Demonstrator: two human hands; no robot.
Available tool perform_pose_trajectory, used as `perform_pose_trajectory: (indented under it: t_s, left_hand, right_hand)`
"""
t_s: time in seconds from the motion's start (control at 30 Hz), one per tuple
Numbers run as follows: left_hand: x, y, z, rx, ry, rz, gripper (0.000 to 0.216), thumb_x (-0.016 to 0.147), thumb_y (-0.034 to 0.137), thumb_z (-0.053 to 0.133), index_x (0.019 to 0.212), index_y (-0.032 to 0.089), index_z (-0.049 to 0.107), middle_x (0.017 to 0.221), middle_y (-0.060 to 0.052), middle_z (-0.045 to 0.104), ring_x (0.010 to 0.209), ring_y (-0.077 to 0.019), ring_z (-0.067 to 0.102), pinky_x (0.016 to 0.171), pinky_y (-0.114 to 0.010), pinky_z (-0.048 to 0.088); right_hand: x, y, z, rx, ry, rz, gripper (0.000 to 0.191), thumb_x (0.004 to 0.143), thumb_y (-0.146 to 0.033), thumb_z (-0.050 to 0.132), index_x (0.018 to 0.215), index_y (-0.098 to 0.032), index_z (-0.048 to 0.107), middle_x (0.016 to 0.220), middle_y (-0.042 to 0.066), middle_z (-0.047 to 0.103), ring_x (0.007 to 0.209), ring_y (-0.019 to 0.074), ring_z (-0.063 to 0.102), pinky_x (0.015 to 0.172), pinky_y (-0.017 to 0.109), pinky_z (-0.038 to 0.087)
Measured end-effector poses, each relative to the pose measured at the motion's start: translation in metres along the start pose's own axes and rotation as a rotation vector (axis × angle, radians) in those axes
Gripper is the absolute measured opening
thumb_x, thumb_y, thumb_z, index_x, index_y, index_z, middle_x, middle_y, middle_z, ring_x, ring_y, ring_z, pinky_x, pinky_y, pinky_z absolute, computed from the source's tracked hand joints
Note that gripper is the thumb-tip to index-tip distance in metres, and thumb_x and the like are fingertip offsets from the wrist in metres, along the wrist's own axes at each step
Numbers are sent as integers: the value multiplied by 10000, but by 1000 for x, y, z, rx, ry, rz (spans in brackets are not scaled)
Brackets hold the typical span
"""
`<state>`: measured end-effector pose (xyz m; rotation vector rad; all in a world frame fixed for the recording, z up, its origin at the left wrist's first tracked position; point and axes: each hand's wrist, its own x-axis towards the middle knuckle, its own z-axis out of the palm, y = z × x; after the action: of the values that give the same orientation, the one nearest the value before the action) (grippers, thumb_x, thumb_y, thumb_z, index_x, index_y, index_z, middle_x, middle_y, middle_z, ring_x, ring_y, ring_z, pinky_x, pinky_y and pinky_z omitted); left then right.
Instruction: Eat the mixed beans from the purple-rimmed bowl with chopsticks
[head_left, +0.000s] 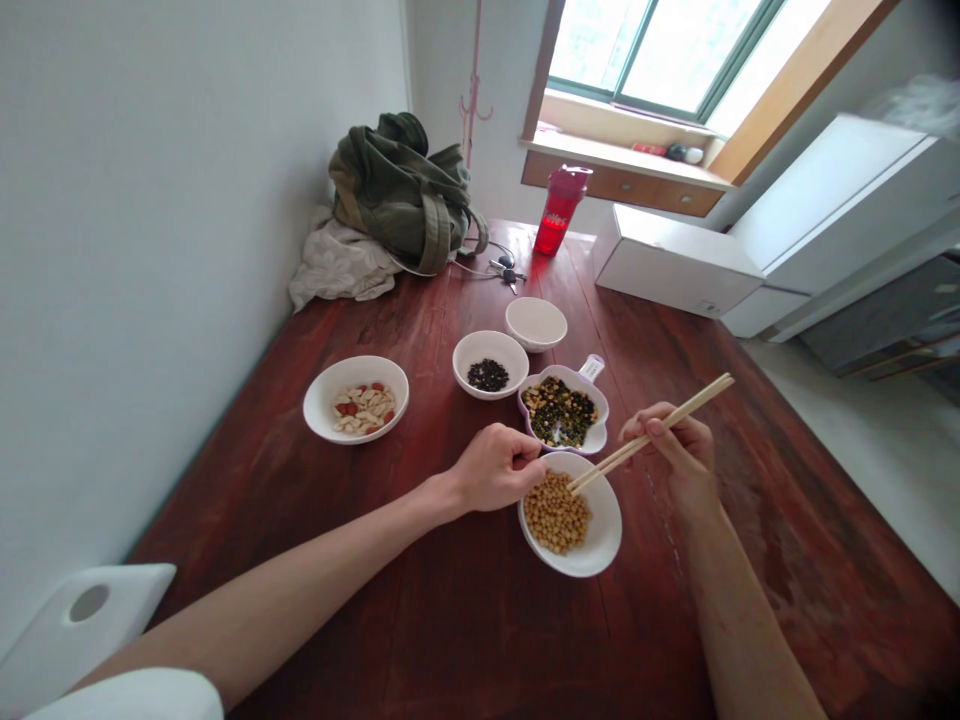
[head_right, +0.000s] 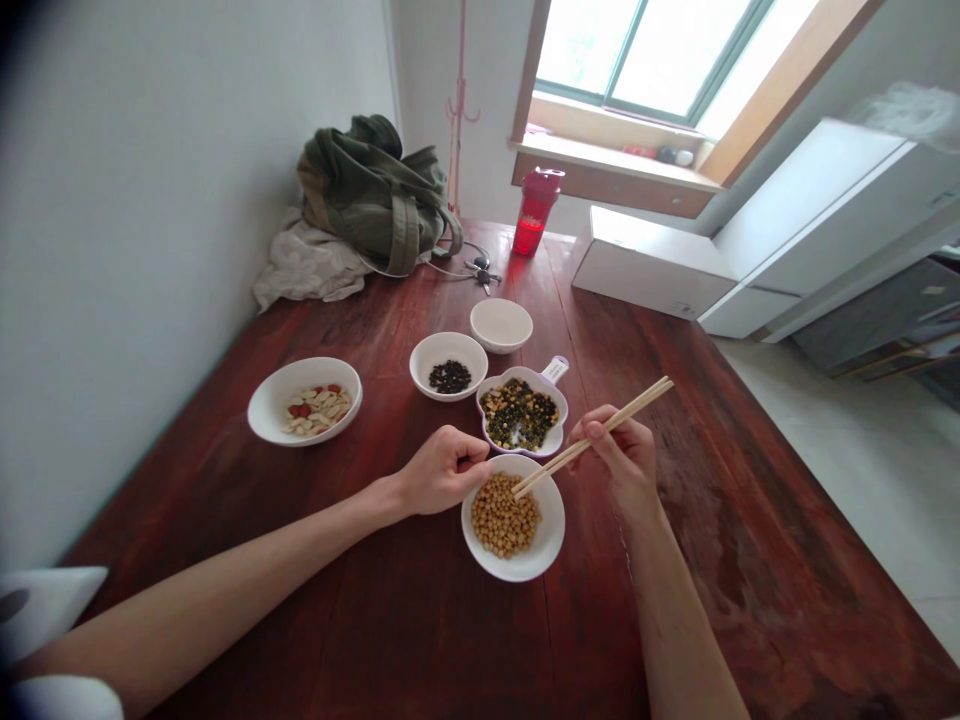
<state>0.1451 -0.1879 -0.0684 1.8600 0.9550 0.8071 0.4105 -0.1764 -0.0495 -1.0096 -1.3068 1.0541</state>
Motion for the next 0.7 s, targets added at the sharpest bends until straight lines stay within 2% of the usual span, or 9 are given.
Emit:
perform_pose_trajectory:
  t_s: [0.07,0.17,0.23,0.3,0.4,0.7]
  left_hand:
    - [0,0,0,4,1,2,408,855,242,553,563,182,276,553,63,254,538,-63,239,532,-253,164]
    - [0,1,0,3,-1,-1,403,855,243,551,563,182,280,554,62,257,540,-63,244,531,-250,165]
    - [0,1,0,-1,0,-1,407,857,248,552,567,183,275,556,63,252,540,-64,244,528,-248,166]
    - [0,1,0,-4,2,-3,411,860,252,552,570,185,268,556,63,248,540,-64,243,528,-247,168]
    - [0,0,0,-8,0,-3,412,866,258,548,570,186,271,556,63,254,541,-65,243,527,-249,169]
    - [0,1,0,-18,-8,-11,406,850,253,552,566,190,268,557,62,249,543,-68,239,528,-255,163]
  right_hand:
    - [2,0,1,-9,28,-25,232,914,-424,732,863,-207,671,714,25,664,618,220,718,417,284,541]
    - [7,0,2,-52,184,-86,239,934,-425,719,863,-204,666,736,18,686,611,198,717,478,289,577]
    - [10,0,3,-150,297,-120,258,931,-435,730,865,-191,677,721,10,690,563,176,696,500,285,582]
    - [12,1,4,-288,345,-139,287,926,-453,738,859,-178,692,688,6,694,525,165,677,512,281,578]
    - [10,4,7,-425,320,-159,303,941,-474,716,882,-177,706,663,10,713,527,170,683,532,278,574]
    - [7,9,9,-499,252,-188,282,961,-470,697,922,-192,717,704,24,744,569,176,708,549,268,581]
